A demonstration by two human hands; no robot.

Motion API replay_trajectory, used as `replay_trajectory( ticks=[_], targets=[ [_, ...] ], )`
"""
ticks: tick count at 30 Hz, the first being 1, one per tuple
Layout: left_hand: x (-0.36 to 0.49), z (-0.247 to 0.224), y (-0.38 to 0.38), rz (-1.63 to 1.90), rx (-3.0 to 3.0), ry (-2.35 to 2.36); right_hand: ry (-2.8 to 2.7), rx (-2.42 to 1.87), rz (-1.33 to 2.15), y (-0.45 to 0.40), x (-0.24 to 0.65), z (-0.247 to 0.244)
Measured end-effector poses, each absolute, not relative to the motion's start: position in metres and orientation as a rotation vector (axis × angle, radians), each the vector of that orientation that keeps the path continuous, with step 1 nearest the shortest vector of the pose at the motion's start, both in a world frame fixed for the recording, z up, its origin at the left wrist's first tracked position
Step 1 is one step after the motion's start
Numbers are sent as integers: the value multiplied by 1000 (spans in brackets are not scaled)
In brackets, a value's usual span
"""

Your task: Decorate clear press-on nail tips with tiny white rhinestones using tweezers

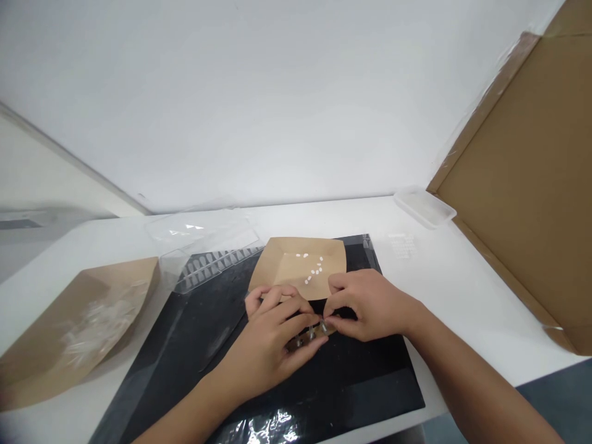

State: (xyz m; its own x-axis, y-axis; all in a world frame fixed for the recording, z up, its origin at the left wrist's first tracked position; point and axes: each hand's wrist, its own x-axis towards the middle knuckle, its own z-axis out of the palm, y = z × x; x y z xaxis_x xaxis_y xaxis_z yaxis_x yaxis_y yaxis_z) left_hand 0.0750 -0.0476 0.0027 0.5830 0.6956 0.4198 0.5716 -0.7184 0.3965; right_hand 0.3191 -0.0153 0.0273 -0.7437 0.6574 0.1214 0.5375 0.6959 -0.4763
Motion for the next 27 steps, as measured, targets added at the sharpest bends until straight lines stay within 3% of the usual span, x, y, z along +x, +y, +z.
replay_trajectory(
  ticks=[12, 27],
  targets=[
    [75, -2, -47, 901, 2550, 1047, -2619, -973, 478, -14, 317, 21],
    [73, 4, -47, 944, 2578, 1113, -2579, -950, 642, -18, 318, 26]
  ],
)
